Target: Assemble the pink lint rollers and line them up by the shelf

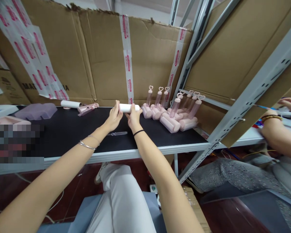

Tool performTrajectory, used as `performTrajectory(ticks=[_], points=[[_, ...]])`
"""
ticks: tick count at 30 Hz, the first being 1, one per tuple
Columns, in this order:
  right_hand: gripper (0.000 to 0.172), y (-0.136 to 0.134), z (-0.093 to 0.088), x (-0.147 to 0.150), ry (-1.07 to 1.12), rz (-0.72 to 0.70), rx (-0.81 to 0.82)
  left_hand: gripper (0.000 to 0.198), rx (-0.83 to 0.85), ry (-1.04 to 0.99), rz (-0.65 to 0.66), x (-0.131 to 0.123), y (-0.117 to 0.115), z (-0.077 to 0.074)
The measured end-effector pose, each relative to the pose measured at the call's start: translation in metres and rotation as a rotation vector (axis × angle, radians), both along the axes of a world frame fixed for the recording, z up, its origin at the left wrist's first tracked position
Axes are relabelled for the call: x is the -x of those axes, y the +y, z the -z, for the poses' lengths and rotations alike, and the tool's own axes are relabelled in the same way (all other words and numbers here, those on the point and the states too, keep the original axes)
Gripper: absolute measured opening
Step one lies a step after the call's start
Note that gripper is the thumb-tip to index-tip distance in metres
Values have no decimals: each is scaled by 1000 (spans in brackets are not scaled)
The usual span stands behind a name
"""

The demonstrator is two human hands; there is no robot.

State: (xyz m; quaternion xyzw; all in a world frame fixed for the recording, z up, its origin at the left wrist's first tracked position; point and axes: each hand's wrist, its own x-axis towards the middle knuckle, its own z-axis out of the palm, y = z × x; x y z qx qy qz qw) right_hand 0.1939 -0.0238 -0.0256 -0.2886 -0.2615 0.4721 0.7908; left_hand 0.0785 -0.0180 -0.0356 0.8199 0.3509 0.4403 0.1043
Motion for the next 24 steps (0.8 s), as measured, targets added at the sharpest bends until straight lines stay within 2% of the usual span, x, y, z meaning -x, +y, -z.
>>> performTrajectory(ticks=[3, 5, 7, 9, 12, 15, 18, 20, 23, 24], points=[[46, -4, 0, -3, -189, 33, -47, 93, 71, 184, -153, 3, -4, -2], [54, -8, -1, -6, -457, 175, -125, 83, 154, 304, -285, 7, -6, -5], [58, -13, -1, -9, -727, 365, -217, 74, 228, 313, -399, 11, -6, -9], [56, -17, 1, -10, -930, 444, -252, 71, 301, 219, -489, 14, -6, -12], [58, -18, 8, -10, -1169, 254, -195, 70, 392, 129, -555, 17, -5, -14], [64, -16, 14, -9, -1270, 105, -159, 63, 436, 142, -589, 20, -2, -12], [69, -15, 18, -8, -1263, 103, -168, 54, 403, 237, -668, 26, 8, -13], [74, -14, 18, -7, -1270, 104, -177, 57, 364, 337, -775, 37, 21, -19], [80, -12, 18, -7, -1298, 108, -169, 60, 309, 429, -946, 68, 47, -30], [82, -11, 18, -7, -1310, 106, -161, 58, 277, 438, -960, 81, 55, -34]])
